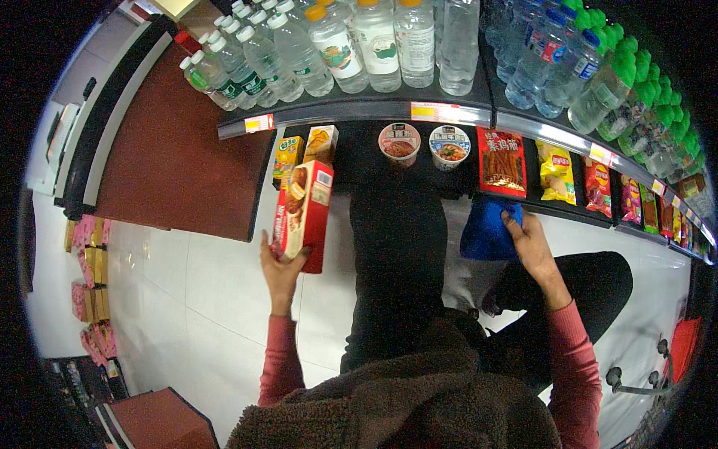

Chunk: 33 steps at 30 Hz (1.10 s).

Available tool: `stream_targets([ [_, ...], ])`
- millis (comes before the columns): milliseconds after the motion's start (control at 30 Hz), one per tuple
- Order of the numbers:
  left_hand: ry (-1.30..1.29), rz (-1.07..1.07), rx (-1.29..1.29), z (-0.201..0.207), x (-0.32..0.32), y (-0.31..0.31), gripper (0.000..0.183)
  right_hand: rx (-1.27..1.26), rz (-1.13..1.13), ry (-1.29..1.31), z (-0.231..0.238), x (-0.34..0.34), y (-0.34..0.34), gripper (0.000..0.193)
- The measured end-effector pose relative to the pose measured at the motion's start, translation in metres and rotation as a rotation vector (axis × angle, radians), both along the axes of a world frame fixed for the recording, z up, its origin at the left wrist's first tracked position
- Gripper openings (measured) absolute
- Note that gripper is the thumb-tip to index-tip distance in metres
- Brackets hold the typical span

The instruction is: The person kneels in front of a low shelf and wipes the surface with a blue cloth. They pick up various packaged food items one by one, wipe each item, and place them back on the shelf in sequence.

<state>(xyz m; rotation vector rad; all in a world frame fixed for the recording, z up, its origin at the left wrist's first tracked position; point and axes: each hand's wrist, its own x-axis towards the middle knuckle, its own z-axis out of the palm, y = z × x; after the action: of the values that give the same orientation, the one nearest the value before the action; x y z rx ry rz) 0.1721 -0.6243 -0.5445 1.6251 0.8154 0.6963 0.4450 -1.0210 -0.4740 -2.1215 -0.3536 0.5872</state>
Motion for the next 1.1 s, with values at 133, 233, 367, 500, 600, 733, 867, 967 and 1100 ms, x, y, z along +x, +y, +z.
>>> stream_targets([
  [133,0.353,0.039,0.287,-0.059,0.057,0.019,0.112,0.091,0.07,-0.058,-0.014,-0.009,0.008,0.032],
  [233,0.388,0.051,0.443,-0.088,0.112,0.022,0.112,-0.012,0.058,0.002,-0.021,-0.007,0.011,0.026],
  [367,0.403,0.105,0.5,-0.114,0.189,0.031,0.112,-0.023,0.063,-0.004,-0.038,-0.002,0.011,0.025],
  [500,0.464,0.102,0.573,-0.129,0.237,0.04,0.116,-0.035,0.038,0.057,-0.062,-0.001,0.005,0.024],
  [600,0.539,0.123,0.622,-0.139,0.26,0.044,0.117,-0.198,0.042,0.148,-0.081,0.005,0.0,0.021],
  [733,0.576,0.152,0.693,-0.153,0.272,0.046,0.116,-0.176,0.11,0.055,-0.091,0.004,0.003,0.02],
  [867,0.571,0.133,0.663,-0.163,0.27,0.048,0.114,-0.176,0.152,0.078,-0.079,-0.001,0.014,0.023],
  [967,0.544,0.112,0.682,-0.164,0.265,0.051,0.111,-0.162,0.244,-0.026,-0.069,-0.004,0.024,0.025],
  [1100,0.526,0.1,0.714,-0.158,0.262,0.05,0.109,-0.193,0.295,-0.094,-0.068,-0.006,0.03,0.026],
])
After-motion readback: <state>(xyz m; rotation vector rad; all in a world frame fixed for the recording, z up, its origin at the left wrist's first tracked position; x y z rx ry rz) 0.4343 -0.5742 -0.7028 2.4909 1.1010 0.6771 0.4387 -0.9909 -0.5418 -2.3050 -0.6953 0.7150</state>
